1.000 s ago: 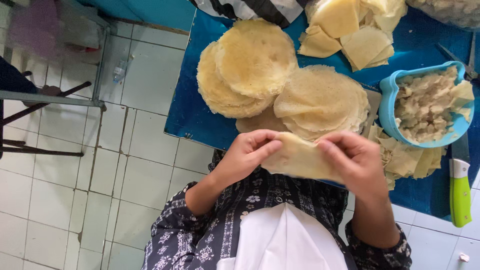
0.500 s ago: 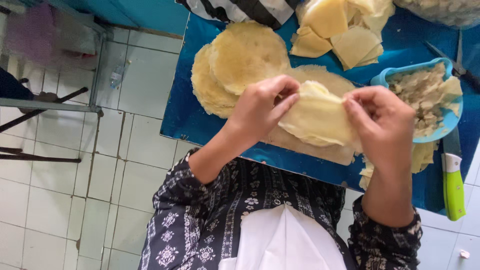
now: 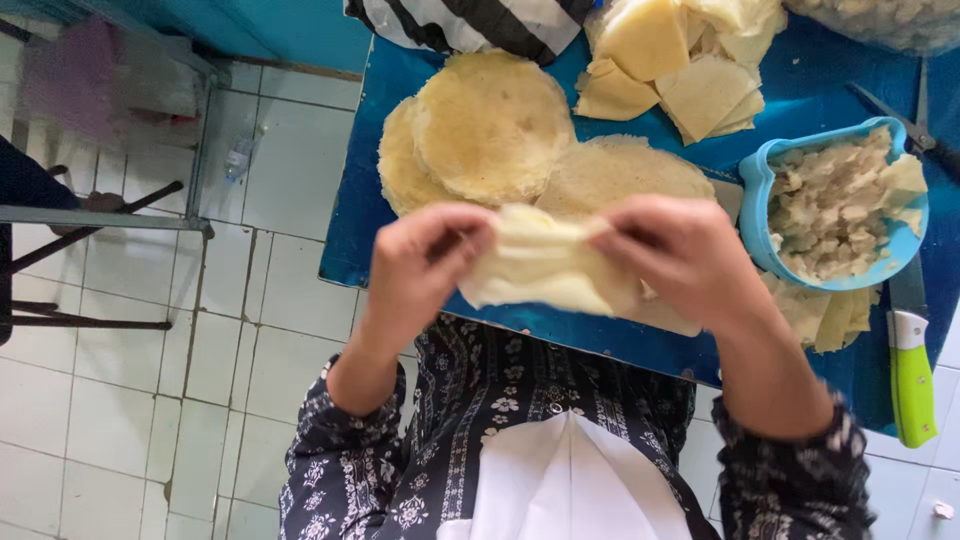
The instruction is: The person cuts round spongy cakes into smaller pieces with scissors on a cutting board, tears pieces apart by hand, and places the pieces into a blue bowl and onto piles on the table. A knife and a bag of already cut pieces sit nearby on the blue work table.
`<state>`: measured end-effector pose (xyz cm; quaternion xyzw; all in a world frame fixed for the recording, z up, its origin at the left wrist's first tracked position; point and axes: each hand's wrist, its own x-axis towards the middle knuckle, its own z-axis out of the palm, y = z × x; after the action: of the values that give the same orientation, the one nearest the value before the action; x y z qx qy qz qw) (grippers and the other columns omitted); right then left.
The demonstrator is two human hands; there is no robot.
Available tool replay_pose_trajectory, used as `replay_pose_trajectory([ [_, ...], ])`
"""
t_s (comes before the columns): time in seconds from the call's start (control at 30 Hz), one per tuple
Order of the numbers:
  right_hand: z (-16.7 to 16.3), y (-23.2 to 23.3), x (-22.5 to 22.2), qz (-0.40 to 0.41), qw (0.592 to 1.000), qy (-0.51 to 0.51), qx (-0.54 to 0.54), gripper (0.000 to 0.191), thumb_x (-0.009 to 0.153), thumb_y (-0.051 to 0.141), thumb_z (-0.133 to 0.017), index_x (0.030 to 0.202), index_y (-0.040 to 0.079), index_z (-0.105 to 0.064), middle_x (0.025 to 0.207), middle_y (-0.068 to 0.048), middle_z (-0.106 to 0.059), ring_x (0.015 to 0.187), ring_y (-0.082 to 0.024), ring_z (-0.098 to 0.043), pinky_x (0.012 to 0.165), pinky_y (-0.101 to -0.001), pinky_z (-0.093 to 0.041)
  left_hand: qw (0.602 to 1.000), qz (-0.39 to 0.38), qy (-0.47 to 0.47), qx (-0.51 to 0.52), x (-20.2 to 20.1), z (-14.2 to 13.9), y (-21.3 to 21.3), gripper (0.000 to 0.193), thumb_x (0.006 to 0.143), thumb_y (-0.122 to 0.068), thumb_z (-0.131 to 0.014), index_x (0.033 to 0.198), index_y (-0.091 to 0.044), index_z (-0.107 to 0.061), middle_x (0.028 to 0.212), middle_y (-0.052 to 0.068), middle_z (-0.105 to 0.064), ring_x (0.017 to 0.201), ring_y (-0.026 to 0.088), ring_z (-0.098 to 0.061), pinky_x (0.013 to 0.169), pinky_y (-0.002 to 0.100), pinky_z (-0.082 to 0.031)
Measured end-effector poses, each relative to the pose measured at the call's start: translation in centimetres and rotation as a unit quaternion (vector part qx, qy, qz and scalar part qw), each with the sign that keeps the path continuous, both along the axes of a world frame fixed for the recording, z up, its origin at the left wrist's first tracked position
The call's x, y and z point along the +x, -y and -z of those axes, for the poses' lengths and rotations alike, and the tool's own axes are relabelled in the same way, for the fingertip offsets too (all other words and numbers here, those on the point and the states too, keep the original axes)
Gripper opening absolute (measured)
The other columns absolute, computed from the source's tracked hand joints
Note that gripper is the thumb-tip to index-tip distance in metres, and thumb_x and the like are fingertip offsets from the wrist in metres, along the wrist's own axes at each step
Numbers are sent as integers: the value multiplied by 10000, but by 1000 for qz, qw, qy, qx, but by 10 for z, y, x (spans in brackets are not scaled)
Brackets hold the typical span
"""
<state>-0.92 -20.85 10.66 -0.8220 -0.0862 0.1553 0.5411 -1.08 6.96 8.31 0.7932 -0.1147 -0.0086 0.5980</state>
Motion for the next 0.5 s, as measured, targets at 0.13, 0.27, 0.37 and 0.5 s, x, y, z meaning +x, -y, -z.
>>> replay_pose_trajectory([
  [0.13, 8, -26, 56, -33, 997, -52, -53, 138, 965, 132, -700, 939, -1, -726, 750, -53, -669, 533, -119, -668, 454, -290, -507, 998, -52, 15, 37, 34, 10, -10, 110, 957, -82, -748, 1040, -10, -743, 849, 73, -750, 672, 127, -661, 622, 255, -523],
  [0.27, 17, -25, 85, -12, 970, 169, -177, 120, 1008, 97, -670, 1091, 48, -742, 868, -98, -689, 759, -250, -680, 686, -361, -543, 986, -72, 138, 66, 68, 24, -3, 91, 995, -77, -726, 1065, -19, -723, 963, 81, -738, 777, 154, -714, 677, 264, -552],
  [0.37, 27, -16, 91, -56, 918, 299, -256, 149, 945, 62, -699, 1080, 58, -761, 1033, -146, -665, 986, -369, -645, 844, -435, -531, 979, -87, 152, 107, 75, 27, 0, 85, 976, -77, -739, 1047, -31, -731, 948, 85, -702, 729, 198, -672, 655, 293, -527],
  [0.5, 35, -7, 88, -97, 925, 274, -243, 193, 889, 97, -731, 1078, 62, -742, 1046, -141, -648, 1056, -376, -600, 908, -444, -509, 981, -87, 136, 110, 69, 26, 1, 182, 941, -90, -757, 1108, -36, -711, 980, 79, -665, 727, 212, -664, 645, 315, -532],
])
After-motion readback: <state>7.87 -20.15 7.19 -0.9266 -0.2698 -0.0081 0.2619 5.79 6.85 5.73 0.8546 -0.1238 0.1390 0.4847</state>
